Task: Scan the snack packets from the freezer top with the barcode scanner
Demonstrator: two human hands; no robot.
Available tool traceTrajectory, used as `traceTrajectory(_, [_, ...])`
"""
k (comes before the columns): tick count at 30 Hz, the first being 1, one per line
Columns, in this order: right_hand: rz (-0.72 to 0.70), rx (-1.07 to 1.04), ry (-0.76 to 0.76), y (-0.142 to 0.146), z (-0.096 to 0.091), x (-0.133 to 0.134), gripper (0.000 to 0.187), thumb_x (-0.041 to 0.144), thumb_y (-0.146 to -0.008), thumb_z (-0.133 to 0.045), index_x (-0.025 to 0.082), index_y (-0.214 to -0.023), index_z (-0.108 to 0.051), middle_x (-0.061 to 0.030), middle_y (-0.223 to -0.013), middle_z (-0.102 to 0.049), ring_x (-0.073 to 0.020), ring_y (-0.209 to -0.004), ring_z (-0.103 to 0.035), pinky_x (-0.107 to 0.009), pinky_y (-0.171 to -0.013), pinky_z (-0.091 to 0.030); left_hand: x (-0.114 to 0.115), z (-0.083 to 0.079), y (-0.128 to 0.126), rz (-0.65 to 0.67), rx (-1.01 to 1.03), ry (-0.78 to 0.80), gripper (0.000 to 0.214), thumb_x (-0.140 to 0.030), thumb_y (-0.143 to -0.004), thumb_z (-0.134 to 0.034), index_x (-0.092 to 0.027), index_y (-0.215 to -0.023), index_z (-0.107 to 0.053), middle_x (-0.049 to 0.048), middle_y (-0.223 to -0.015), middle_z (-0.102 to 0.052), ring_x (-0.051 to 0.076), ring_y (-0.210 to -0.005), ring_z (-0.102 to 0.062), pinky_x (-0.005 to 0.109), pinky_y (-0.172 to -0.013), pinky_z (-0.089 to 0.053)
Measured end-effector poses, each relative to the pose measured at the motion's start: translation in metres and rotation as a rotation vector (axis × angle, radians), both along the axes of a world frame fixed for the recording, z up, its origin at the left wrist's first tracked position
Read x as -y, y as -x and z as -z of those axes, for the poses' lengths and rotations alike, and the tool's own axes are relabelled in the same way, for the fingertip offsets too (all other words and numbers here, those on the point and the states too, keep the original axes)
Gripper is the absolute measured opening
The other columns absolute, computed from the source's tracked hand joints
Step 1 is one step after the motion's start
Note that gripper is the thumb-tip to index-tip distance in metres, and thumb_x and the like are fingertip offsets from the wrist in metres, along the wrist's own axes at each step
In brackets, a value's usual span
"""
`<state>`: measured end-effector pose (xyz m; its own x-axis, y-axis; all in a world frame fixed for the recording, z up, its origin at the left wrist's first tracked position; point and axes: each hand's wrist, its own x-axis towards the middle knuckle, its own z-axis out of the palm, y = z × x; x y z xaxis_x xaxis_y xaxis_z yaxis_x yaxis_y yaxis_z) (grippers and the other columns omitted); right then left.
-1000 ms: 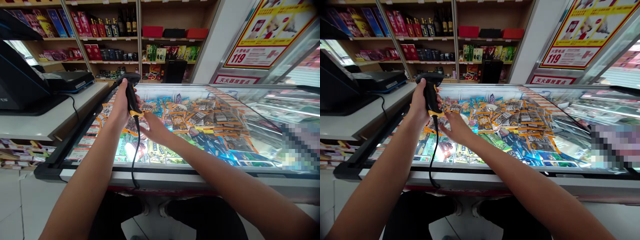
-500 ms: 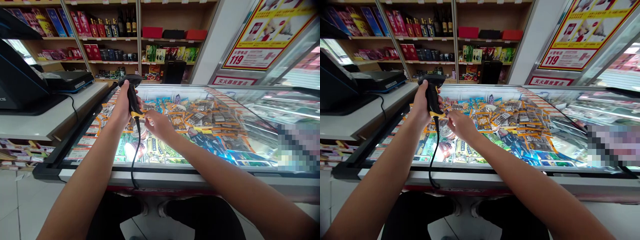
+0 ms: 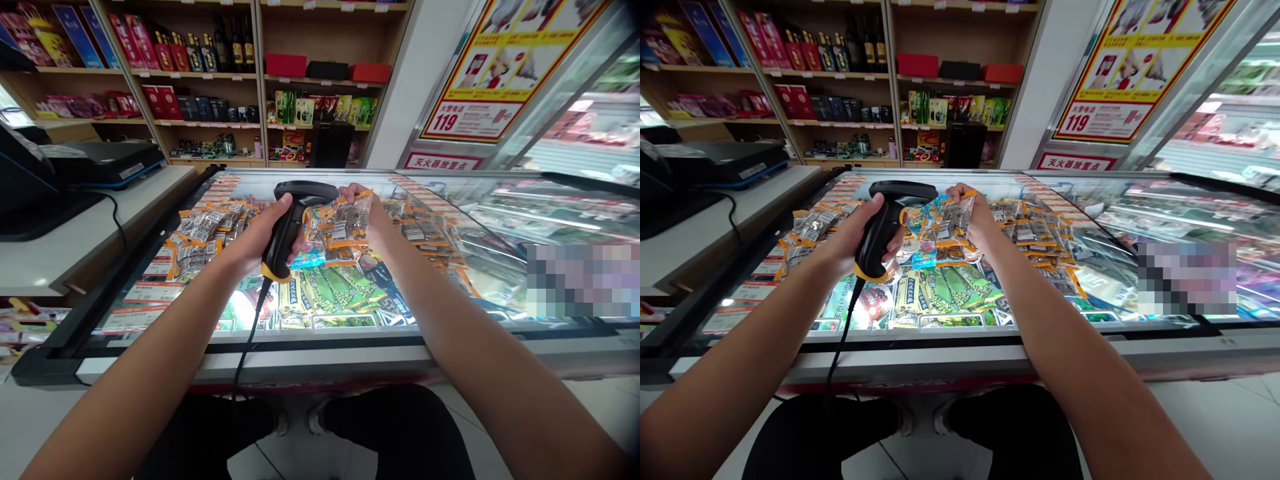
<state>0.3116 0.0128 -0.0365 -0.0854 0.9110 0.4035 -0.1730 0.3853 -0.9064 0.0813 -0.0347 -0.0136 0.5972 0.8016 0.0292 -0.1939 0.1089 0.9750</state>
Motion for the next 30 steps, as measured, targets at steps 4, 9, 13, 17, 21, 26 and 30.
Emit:
traceTrajectory(4, [-0.004, 0.022, -0.023, -0.002, -0.006, 0.003, 0.041, 0.046, -0.071, -0.075, 0.022, -0.062, -0.042, -0.0007, -0.082, -0.047, -0.0099, -0.053, -0.037, -0.026, -0.047, -0.027, 0.001, 0.002, -0.002, 0.015, -0.010, 0.020, 0.061, -0.076, -0.088, -0.045, -0.018, -0.075, -0.057, 0.0006, -0.049, -0.055, 0.011, -0.037, -0.049, 0.025, -0.041, -0.042])
traceTrajectory(9, [-0.042, 0.043, -0.013, 0.001, -0.007, 0.008, 0.043, 0.046, -0.067, -0.079, 0.021, -0.061, -0.044, -0.0022, -0.090, -0.052, -0.0081, -0.052, -0.037, -0.026, -0.046, -0.027, 0.000, 0.001, -0.001, 0.033, 0.007, -0.007, 0.059, -0.075, -0.088, -0.047, -0.017, -0.077, -0.058, 0.0003, -0.050, -0.054, 0.011, -0.036, -0.048, 0.025, -0.040, -0.041])
traceTrajectory(13, [0.008, 0.101, -0.034, 0.001, -0.003, 0.006, 0.040, 0.043, -0.069, -0.077, 0.021, -0.064, -0.045, -0.0034, -0.096, -0.055, -0.0086, -0.054, -0.042, -0.026, -0.049, -0.031, -0.001, 0.003, 0.000, 0.079, 0.004, -0.048, 0.057, -0.072, -0.090, -0.046, -0.017, -0.079, -0.058, -0.0002, -0.051, -0.055, 0.010, -0.036, -0.048, 0.024, -0.040, -0.041])
traceTrajectory(17, [0.082, 0.202, -0.096, -0.003, -0.005, 0.002, 0.034, 0.041, -0.076, -0.068, 0.022, -0.063, -0.043, -0.0027, -0.082, -0.052, -0.0142, -0.064, -0.050, -0.028, -0.057, -0.038, -0.005, 0.002, 0.003, 0.037, 0.023, -0.024, 0.057, -0.072, -0.088, -0.049, -0.017, -0.084, -0.060, 0.0005, -0.052, -0.056, 0.012, -0.038, -0.051, 0.024, -0.039, -0.039])
traceTrajectory(21, [0.367, 0.655, -0.074, -0.016, -0.005, -0.001, 0.025, 0.025, -0.087, -0.048, 0.022, -0.062, -0.047, -0.0011, -0.061, -0.044, -0.0178, -0.061, -0.048, -0.032, -0.062, -0.040, -0.011, -0.009, 0.013, -0.165, 0.118, -0.001, 0.056, -0.072, -0.088, -0.048, -0.018, -0.086, -0.061, -0.0007, -0.050, -0.054, 0.011, -0.036, -0.049, 0.023, -0.037, -0.038])
traceTrajectory(26, [0.761, 1.260, -0.151, -0.008, 0.009, 0.000, 0.024, 0.020, -0.089, -0.049, 0.018, -0.103, -0.068, -0.0167, -0.109, -0.064, -0.0367, -0.108, -0.055, -0.051, -0.088, -0.044, -0.022, -0.023, 0.028, -0.468, 0.241, 0.012, 0.053, -0.068, -0.094, -0.038, -0.020, -0.079, -0.057, -0.0008, -0.048, -0.052, 0.011, -0.038, -0.048, 0.023, -0.039, -0.039])
traceTrajectory(30, [0.536, 1.348, -0.329, 0.040, 0.025, 0.011, 0.033, 0.036, -0.097, -0.051, 0.018, -0.122, -0.065, -0.0174, -0.120, -0.064, -0.0389, -0.120, -0.051, -0.057, -0.102, -0.039, -0.031, -0.020, 0.035, -0.643, 0.312, 0.040, 0.049, -0.064, -0.096, -0.036, -0.022, -0.077, -0.056, 0.0000, -0.051, -0.054, 0.011, -0.041, -0.049, 0.023, -0.042, -0.043])
